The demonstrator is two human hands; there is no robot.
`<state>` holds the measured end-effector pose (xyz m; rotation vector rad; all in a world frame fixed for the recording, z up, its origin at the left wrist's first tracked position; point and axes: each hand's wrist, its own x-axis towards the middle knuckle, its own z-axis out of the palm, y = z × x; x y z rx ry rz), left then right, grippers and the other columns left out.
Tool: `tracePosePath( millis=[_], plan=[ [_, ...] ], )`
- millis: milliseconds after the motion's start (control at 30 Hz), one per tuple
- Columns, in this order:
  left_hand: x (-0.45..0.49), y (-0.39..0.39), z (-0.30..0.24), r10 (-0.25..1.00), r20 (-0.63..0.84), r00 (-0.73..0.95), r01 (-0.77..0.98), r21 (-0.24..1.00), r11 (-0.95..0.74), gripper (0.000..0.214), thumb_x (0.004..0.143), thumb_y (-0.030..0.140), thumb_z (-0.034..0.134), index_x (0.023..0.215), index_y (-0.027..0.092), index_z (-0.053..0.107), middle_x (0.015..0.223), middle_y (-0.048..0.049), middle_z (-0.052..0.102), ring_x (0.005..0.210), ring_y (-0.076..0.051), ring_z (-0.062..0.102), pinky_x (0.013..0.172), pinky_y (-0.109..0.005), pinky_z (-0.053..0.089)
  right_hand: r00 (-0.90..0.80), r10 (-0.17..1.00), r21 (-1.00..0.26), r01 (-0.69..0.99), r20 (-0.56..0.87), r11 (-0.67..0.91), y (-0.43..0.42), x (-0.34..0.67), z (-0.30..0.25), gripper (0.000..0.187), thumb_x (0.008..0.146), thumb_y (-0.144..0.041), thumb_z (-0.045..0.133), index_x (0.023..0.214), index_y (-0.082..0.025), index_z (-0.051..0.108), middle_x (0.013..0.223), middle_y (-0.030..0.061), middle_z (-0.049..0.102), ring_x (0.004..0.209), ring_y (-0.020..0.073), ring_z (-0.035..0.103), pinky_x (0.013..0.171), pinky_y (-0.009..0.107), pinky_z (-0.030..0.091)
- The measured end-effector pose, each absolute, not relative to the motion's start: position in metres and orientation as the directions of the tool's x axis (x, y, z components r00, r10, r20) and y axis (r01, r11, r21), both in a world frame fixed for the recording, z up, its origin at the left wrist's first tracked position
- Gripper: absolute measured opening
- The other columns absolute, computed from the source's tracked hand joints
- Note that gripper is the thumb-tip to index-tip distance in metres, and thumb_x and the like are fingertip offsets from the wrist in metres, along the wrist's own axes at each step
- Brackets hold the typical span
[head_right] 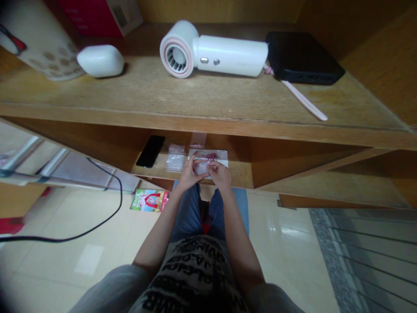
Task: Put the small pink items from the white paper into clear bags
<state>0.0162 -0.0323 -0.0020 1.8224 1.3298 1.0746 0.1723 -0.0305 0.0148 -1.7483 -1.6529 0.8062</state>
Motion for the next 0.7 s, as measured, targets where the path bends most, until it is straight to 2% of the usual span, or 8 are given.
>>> tracePosePath(
  millis=[267,700],
  plan=[
    [0.017,-0.033,0.000,0.962,0.233,0.141,0.462,0.844,-0.272,0.093,0.062,0.038,0.076,0.137,0.020,0.025,0.113,-0.0088,0.061,0.111,-0.024,0.053,0.095,-0.040,0.039,0.046,0.998,-0.761,0.645,-0.050,-0.068,-0.027,0.176,0.012,0.028,0.077,-0.042,0.050,0.085,-0.022,0.068,0.068,0.0006,0.064,0.063,0.0146,0.056,0.058,0.023,0.038],
    [0.017,-0.032,-0.002,0.962,0.222,0.157,0.415,0.870,-0.268,0.095,0.062,0.038,0.077,0.138,0.020,0.022,0.115,-0.0093,0.061,0.110,-0.023,0.054,0.096,-0.040,0.039,0.159,0.987,-0.593,0.793,-0.018,-0.138,-0.022,0.185,0.021,0.024,0.080,-0.039,0.053,0.094,-0.027,0.068,0.071,-0.0008,0.065,0.068,0.0152,0.059,0.058,0.023,0.037]
  ],
)
